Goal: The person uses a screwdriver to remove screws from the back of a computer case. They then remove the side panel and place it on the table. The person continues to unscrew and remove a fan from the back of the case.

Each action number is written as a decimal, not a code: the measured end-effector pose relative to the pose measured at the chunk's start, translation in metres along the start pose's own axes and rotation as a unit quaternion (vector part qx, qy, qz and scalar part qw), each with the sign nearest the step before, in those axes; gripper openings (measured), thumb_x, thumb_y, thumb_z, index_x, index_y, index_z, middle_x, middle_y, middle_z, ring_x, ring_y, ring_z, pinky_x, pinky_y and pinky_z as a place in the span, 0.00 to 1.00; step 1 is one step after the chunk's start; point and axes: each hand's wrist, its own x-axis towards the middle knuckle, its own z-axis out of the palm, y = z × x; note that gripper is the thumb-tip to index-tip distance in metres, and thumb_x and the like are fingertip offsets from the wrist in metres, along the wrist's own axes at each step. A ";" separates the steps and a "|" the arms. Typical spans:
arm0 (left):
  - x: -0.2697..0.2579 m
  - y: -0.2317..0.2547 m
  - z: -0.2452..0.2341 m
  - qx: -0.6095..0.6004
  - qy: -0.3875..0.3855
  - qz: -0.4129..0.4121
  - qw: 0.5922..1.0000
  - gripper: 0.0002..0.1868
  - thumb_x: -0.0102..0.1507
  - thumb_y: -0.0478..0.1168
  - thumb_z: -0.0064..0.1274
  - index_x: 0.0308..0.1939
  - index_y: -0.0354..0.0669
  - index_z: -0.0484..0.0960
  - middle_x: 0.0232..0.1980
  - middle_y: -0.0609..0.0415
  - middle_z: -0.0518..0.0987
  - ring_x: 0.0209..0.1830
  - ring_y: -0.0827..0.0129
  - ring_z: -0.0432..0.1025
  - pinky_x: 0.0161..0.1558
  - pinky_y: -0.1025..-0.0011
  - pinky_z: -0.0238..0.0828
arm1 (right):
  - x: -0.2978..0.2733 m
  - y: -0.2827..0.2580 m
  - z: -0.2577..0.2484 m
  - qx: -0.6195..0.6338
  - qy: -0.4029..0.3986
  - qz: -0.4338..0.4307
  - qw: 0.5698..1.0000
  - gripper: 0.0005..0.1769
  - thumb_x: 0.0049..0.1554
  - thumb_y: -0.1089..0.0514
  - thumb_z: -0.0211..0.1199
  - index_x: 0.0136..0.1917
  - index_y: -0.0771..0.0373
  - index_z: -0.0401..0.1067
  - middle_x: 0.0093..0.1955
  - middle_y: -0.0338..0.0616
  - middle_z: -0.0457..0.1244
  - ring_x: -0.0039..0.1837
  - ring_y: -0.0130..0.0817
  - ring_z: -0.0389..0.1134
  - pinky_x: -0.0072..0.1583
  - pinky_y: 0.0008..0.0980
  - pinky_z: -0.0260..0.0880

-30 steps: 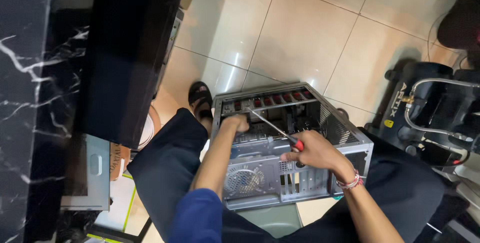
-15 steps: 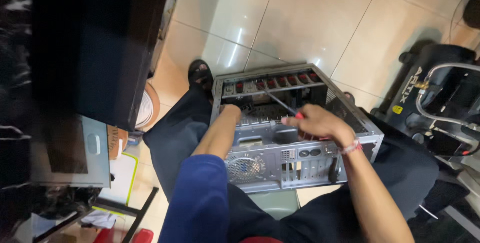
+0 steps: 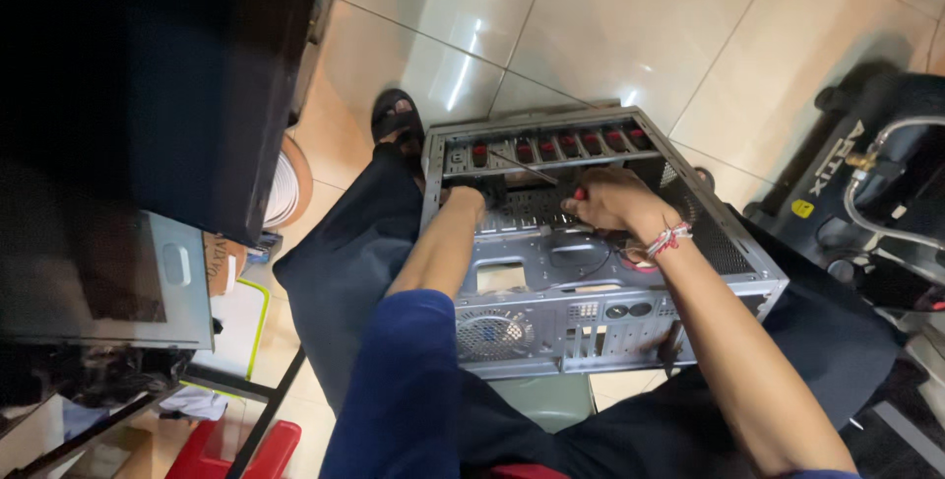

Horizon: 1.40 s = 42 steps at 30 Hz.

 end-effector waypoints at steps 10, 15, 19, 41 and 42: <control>0.004 0.012 -0.037 0.014 0.095 0.036 0.995 0.25 0.63 0.55 0.57 0.60 0.50 0.87 0.62 0.48 0.84 0.65 0.54 0.78 0.60 0.49 0.82 | -0.002 -0.008 -0.001 -0.023 0.008 0.005 1.000 0.21 0.59 0.42 0.54 0.53 0.51 0.83 0.54 0.48 0.76 0.63 0.49 0.77 0.62 0.49 0.77; -0.071 0.035 -0.047 -0.078 0.193 0.147 0.967 0.17 0.64 0.44 0.51 0.46 0.39 0.91 0.49 0.41 0.88 0.54 0.45 0.82 0.52 0.50 0.84 | -0.028 0.003 -0.003 0.102 -0.015 0.018 0.994 0.29 0.57 0.32 0.60 0.48 0.59 0.82 0.53 0.57 0.75 0.64 0.54 0.75 0.62 0.51 0.75; -0.128 0.023 -0.066 -0.126 0.300 0.211 0.922 0.14 0.65 0.42 0.50 0.42 0.40 0.90 0.49 0.38 0.86 0.54 0.40 0.81 0.52 0.46 0.83 | -0.154 -0.033 -0.084 0.169 -0.050 0.035 0.984 0.28 0.54 0.35 0.66 0.47 0.62 0.85 0.47 0.61 0.74 0.58 0.58 0.77 0.55 0.55 0.76; -0.261 0.054 -0.016 -0.537 0.541 0.358 0.539 0.14 0.66 0.25 0.49 0.47 0.43 0.88 0.46 0.48 0.82 0.48 0.62 0.80 0.56 0.64 0.76 | -0.166 -0.041 -0.035 0.472 0.350 -0.152 0.795 0.17 0.59 0.62 0.71 0.62 0.61 0.82 0.46 0.55 0.73 0.23 0.33 0.61 0.34 0.32 0.67; -0.266 0.058 -0.012 -0.537 0.536 0.375 0.532 0.13 0.65 0.26 0.51 0.48 0.42 0.87 0.45 0.47 0.83 0.47 0.62 0.80 0.55 0.64 0.77 | -0.176 -0.051 -0.033 0.533 0.354 -0.187 0.745 0.17 0.60 0.62 0.70 0.63 0.64 0.81 0.54 0.55 0.74 0.22 0.28 0.61 0.28 0.27 0.61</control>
